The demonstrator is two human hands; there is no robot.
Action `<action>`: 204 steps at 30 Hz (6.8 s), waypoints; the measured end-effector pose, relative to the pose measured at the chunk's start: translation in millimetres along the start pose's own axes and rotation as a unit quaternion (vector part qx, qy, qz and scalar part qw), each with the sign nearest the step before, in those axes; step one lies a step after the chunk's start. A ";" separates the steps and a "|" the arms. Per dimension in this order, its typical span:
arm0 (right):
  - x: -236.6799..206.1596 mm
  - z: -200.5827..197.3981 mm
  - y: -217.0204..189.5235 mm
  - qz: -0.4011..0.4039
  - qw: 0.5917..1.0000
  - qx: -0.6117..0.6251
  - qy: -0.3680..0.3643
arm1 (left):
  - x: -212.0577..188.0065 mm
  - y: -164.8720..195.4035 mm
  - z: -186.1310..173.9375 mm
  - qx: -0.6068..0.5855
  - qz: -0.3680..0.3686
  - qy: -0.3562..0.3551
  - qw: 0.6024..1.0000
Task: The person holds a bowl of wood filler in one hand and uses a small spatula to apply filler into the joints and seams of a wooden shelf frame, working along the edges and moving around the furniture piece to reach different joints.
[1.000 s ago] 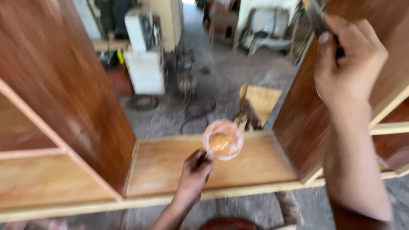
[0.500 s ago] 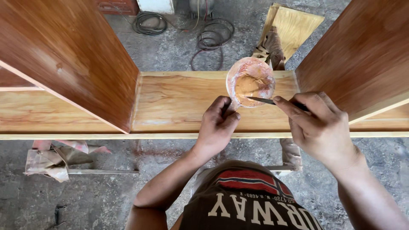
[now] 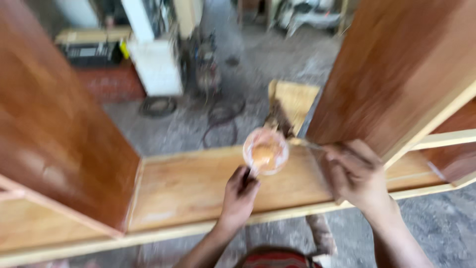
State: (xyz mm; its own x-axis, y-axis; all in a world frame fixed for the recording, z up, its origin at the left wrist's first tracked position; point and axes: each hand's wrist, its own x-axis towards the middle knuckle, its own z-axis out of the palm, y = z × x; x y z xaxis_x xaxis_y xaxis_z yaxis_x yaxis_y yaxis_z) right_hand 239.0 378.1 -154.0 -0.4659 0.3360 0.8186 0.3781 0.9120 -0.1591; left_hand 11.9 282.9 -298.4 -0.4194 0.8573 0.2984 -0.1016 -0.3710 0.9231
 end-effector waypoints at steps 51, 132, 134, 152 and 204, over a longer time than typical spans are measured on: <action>168.6 -128.7 114.4 -0.086 0.927 -0.148 0.334 | 23.7 22.5 62.1 -0.055 -0.190 -0.010 0.980; 163.8 -146.1 145.7 -0.093 0.919 -0.142 0.357 | 29.7 23.8 66.6 -0.089 -0.224 -0.065 0.968; 165.4 -148.4 144.5 -0.087 0.925 -0.119 0.350 | 28.7 23.3 66.2 -0.081 -0.228 -0.060 0.968; 170.8 -142.6 148.1 0.002 0.922 -0.152 0.356 | 28.4 23.3 69.3 -0.087 -0.232 -0.071 0.966; 130.2 -236.6 209.8 -0.129 0.924 -0.185 0.309 | 43.8 -14.9 107.3 -0.032 -0.242 -0.084 0.966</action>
State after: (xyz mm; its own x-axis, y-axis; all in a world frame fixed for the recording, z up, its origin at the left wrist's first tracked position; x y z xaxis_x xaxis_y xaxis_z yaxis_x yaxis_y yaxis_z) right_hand 447.0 557.5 49.8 -0.0758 -0.1853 0.9798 0.6194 0.7613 0.1919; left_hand 91.9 364.3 -273.0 -0.1569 0.9797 -0.1250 -0.3072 0.0719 0.9489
